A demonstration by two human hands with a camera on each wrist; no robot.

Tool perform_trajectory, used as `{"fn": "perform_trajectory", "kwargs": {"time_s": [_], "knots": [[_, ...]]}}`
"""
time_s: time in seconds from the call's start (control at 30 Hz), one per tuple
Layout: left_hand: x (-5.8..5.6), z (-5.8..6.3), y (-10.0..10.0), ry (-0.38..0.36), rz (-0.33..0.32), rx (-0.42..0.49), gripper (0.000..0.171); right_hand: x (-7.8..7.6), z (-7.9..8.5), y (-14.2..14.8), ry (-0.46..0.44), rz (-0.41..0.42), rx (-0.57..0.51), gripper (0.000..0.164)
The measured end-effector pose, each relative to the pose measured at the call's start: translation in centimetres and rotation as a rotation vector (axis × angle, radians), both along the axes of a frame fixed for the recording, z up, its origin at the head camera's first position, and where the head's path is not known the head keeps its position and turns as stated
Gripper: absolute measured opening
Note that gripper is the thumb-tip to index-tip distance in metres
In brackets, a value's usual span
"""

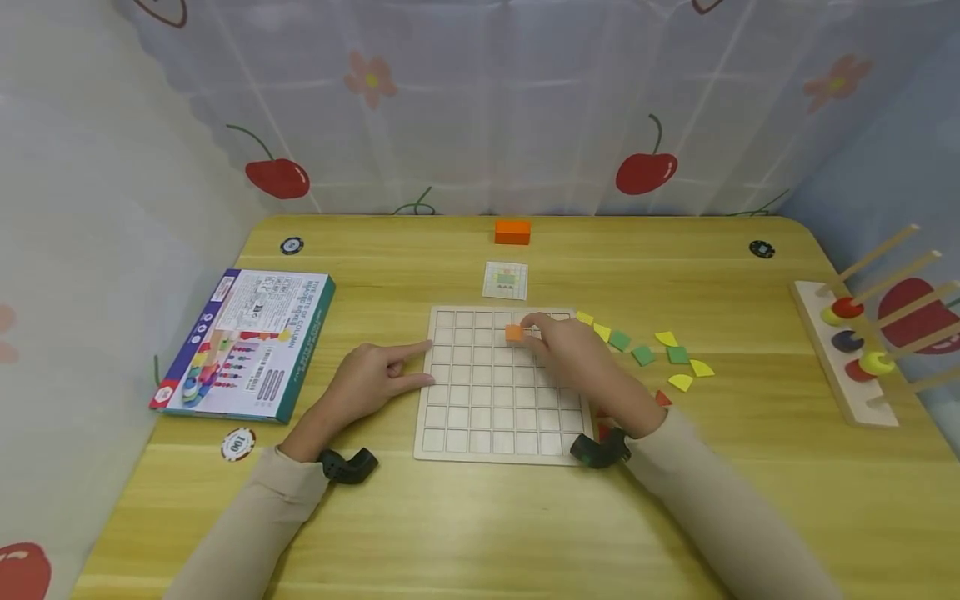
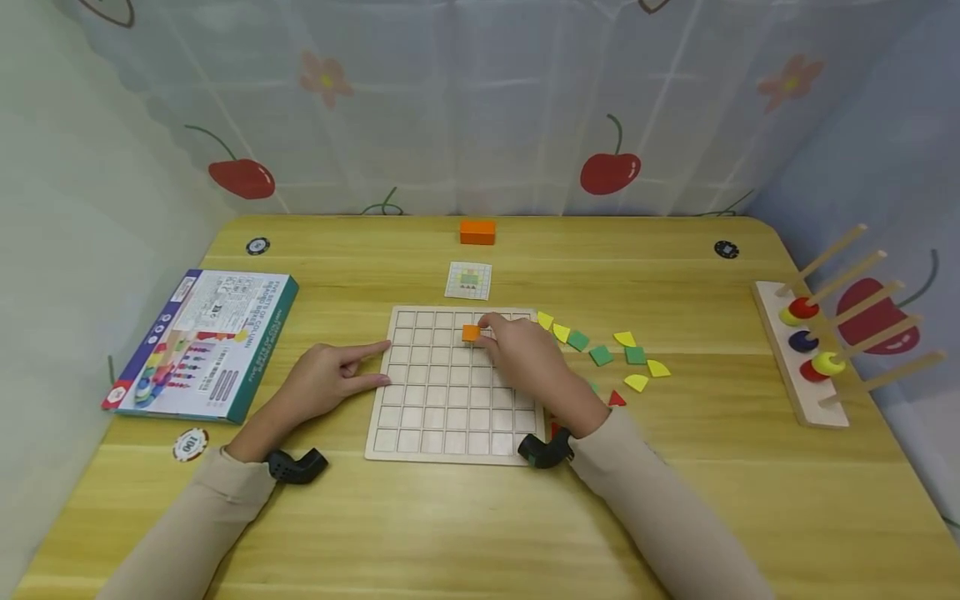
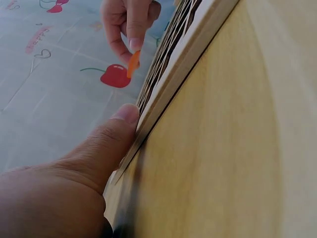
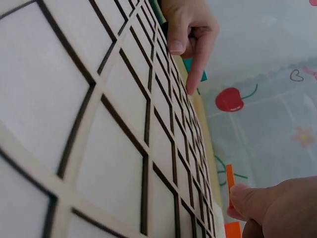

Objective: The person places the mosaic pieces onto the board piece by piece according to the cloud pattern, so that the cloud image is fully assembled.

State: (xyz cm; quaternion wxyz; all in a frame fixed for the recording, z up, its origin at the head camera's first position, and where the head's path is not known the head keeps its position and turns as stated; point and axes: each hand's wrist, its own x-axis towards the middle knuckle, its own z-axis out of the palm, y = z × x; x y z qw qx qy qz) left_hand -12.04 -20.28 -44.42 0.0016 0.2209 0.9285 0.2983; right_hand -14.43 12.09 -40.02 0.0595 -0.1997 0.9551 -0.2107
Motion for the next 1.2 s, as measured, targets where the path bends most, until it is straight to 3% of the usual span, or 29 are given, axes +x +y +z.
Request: {"fn": "perform_trajectory", "kwargs": {"time_s": [0.7, 1.2], "knots": [[0.0, 0.1, 0.0, 0.012, -0.006, 0.003, 0.054, 0.1, -2.8, -1.2, 0.095, 0.026, -0.048, 0.032], [0.0, 0.0, 0.0, 0.004, -0.006, -0.01, 0.054, 0.4, -3.3, -1.1, 0.203, 0.029, -0.087, 0.031]]}}
